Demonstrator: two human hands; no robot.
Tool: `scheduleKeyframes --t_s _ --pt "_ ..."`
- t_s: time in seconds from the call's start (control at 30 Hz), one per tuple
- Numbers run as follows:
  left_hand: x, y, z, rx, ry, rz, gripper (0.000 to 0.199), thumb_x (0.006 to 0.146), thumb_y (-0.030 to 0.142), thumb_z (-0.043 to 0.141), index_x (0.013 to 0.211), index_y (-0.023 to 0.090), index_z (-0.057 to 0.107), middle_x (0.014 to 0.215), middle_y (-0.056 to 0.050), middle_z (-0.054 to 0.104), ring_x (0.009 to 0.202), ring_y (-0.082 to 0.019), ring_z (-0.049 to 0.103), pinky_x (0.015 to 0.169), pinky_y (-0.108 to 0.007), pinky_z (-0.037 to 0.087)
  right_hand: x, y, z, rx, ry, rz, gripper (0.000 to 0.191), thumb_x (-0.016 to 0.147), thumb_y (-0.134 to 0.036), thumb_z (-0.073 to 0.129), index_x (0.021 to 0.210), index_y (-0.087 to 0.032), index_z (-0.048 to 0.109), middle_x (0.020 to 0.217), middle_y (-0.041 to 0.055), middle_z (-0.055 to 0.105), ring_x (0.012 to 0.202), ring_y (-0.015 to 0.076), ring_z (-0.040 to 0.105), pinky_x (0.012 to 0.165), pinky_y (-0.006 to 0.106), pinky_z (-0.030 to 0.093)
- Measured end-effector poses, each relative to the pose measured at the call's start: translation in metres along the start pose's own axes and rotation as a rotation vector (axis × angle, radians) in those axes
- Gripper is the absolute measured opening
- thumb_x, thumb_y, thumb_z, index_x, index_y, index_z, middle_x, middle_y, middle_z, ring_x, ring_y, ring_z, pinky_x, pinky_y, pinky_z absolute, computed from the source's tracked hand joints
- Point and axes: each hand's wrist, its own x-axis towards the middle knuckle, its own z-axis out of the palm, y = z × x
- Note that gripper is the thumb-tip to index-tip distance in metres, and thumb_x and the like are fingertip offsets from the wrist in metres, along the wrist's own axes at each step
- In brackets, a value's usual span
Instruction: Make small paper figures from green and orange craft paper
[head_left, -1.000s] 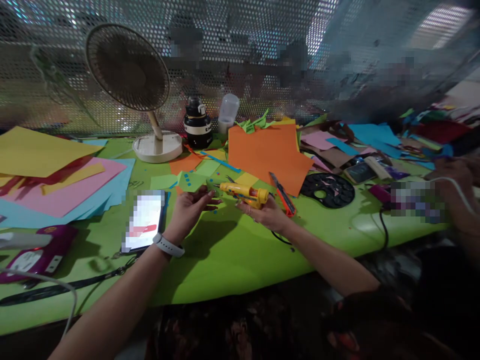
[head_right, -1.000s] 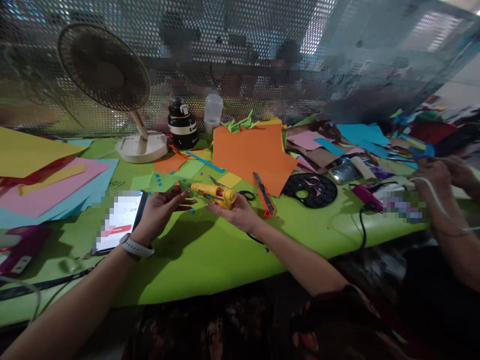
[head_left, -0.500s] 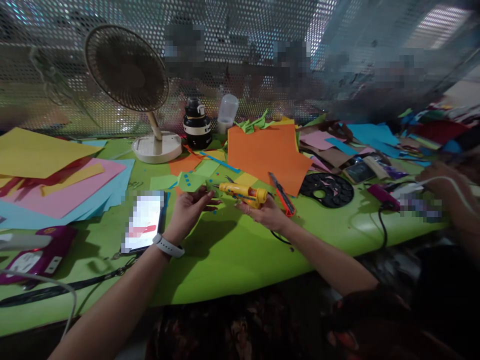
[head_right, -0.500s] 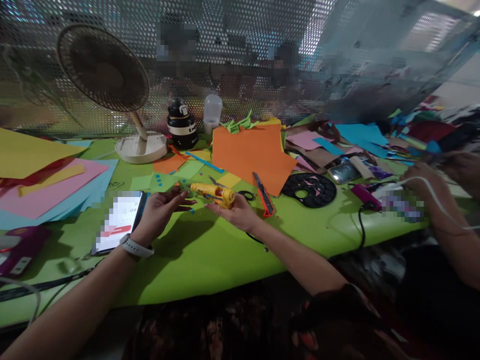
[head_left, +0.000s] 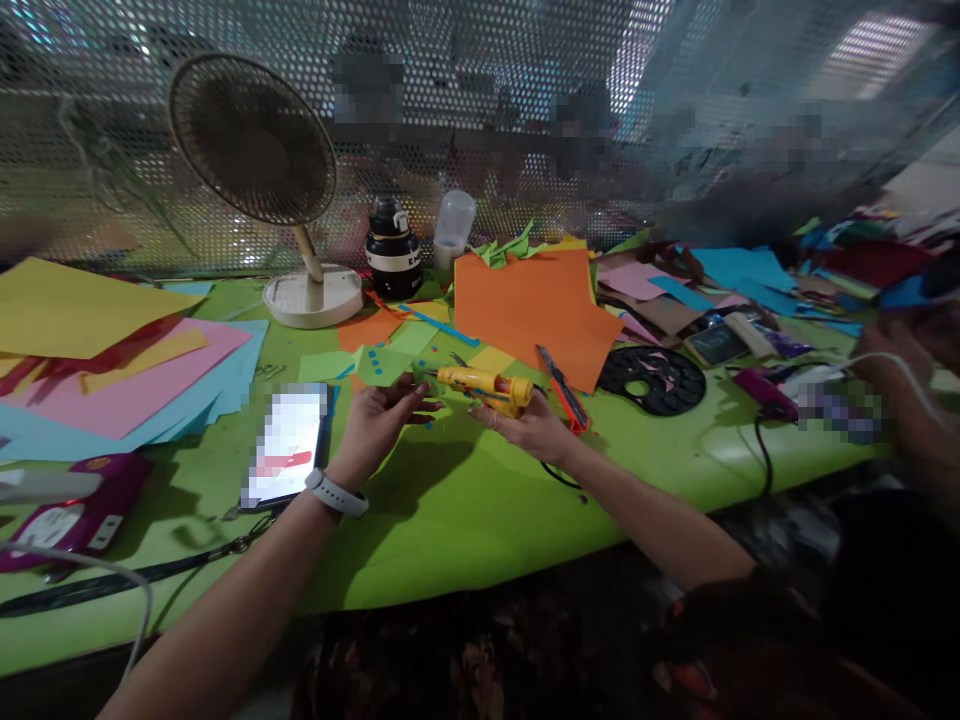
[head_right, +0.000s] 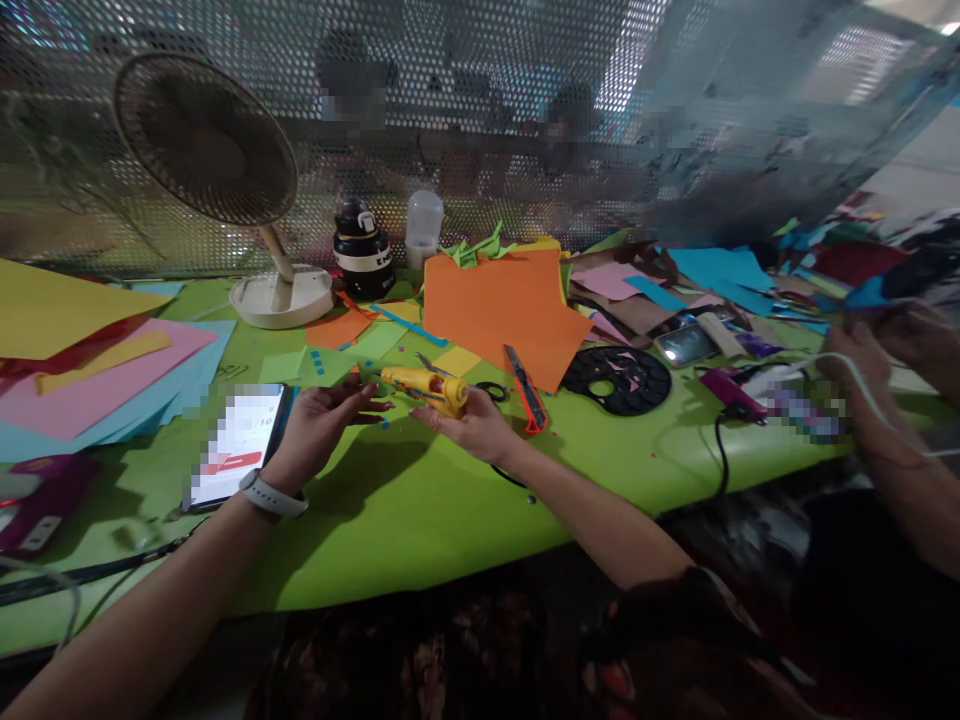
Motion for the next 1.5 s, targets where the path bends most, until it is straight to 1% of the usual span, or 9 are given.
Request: scheduleKeyframes --t_s 0.17,0.33,0.47,0.67,0.9,1.03,1.17,1.37,1.5 --pt "-0.001 0.003 0.002 -0.005 0.009 -0.003 0.035 0.069 0.04 0.079 0.08 0.008 0.071 0.107 -0.014 0.07 0.07 -0.022 0.073 0.061 -0.03 0.06 0.001 -0.003 0.002 0.044 0.003 -0.029 0.039 0.071 -0.042 0.077 0.1 -0.017 0.07 0.097 0.009 0.072 0.092 0.0202 0.069 0.094 0.04 0.055" --pt "-0.001 0.003 0.002 -0.008 0.016 -0.009 0.037 0.067 0.041 0.08 0.08 0.007 0.07 0.107 -0.015 0.069 0.07 -0.022 0.073 0.061 -0.03 0.06 0.001 -0.003 0.003 0.061 0.021 -0.008 0.037 0.07 -0.041 0.079 0.098 -0.019 0.07 0.098 0.0084 0.072 0.102 0.0235 0.067 0.096 0.04 0.054" --pt "-0.001 0.002 0.001 -0.016 0.008 -0.004 0.036 0.067 0.04 0.08 0.081 0.008 0.071 0.11 -0.015 0.068 0.071 -0.022 0.074 0.061 -0.03 0.06 0.001 -0.004 0.003 0.05 0.022 0.0 0.036 0.07 -0.04 0.079 0.098 -0.02 0.071 0.095 0.0083 0.073 0.101 0.0237 0.067 0.095 0.039 0.054" --pt "0.0 -0.001 0.0 -0.007 0.002 -0.003 0.035 0.069 0.041 0.079 0.081 0.008 0.072 0.105 -0.014 0.069 0.072 -0.022 0.074 0.063 -0.029 0.06 0.0 -0.005 0.002 0.026 0.027 0.015 0.039 0.07 -0.041 0.078 0.102 -0.021 0.071 0.093 0.0074 0.073 0.097 0.0243 0.068 0.094 0.043 0.055" --pt "0.0 0.0 0.001 -0.005 0.001 0.0 0.037 0.069 0.042 0.079 0.081 0.008 0.07 0.105 -0.013 0.069 0.071 -0.022 0.074 0.064 -0.031 0.061 0.0 -0.004 0.002 0.055 0.016 -0.028 0.036 0.071 -0.038 0.078 0.1 -0.018 0.07 0.101 0.0099 0.072 0.105 0.0243 0.067 0.096 0.041 0.054" --pt "-0.002 0.002 0.002 0.01 0.004 -0.006 0.039 0.068 0.043 0.079 0.079 0.008 0.07 0.106 -0.014 0.069 0.072 -0.023 0.074 0.064 -0.031 0.061 -0.001 -0.006 0.003 0.049 0.012 -0.007 0.038 0.071 -0.041 0.077 0.101 -0.019 0.07 0.102 0.0087 0.072 0.106 0.0245 0.066 0.096 0.042 0.055" --pt "-0.002 0.002 0.002 0.008 0.015 -0.016 0.04 0.066 0.044 0.08 0.08 0.008 0.07 0.098 -0.014 0.07 0.074 -0.026 0.074 0.064 -0.034 0.061 0.0 -0.005 0.003 0.057 0.028 -0.004 0.041 0.068 -0.042 0.08 0.101 -0.019 0.071 0.103 0.0088 0.073 0.11 0.0254 0.065 0.098 0.041 0.053" --pt "0.0 -0.003 -0.001 0.014 0.007 0.004 0.037 0.069 0.043 0.078 0.081 0.008 0.072 0.107 -0.014 0.069 0.073 -0.024 0.074 0.065 -0.032 0.061 0.001 0.003 0.003 0.058 0.029 -0.025 0.043 0.07 -0.041 0.079 0.106 -0.02 0.071 0.102 0.0076 0.073 0.105 0.0238 0.067 0.097 0.041 0.053" --pt "0.0 -0.003 -0.001 0.025 0.005 0.004 0.04 0.067 0.045 0.08 0.082 0.008 0.073 0.104 -0.014 0.07 0.074 -0.025 0.074 0.066 -0.034 0.062 0.001 0.005 0.003 0.033 0.027 -0.062 0.04 0.072 -0.042 0.077 0.103 -0.019 0.07 0.1 0.0073 0.071 0.099 0.0219 0.067 0.094 0.04 0.055"
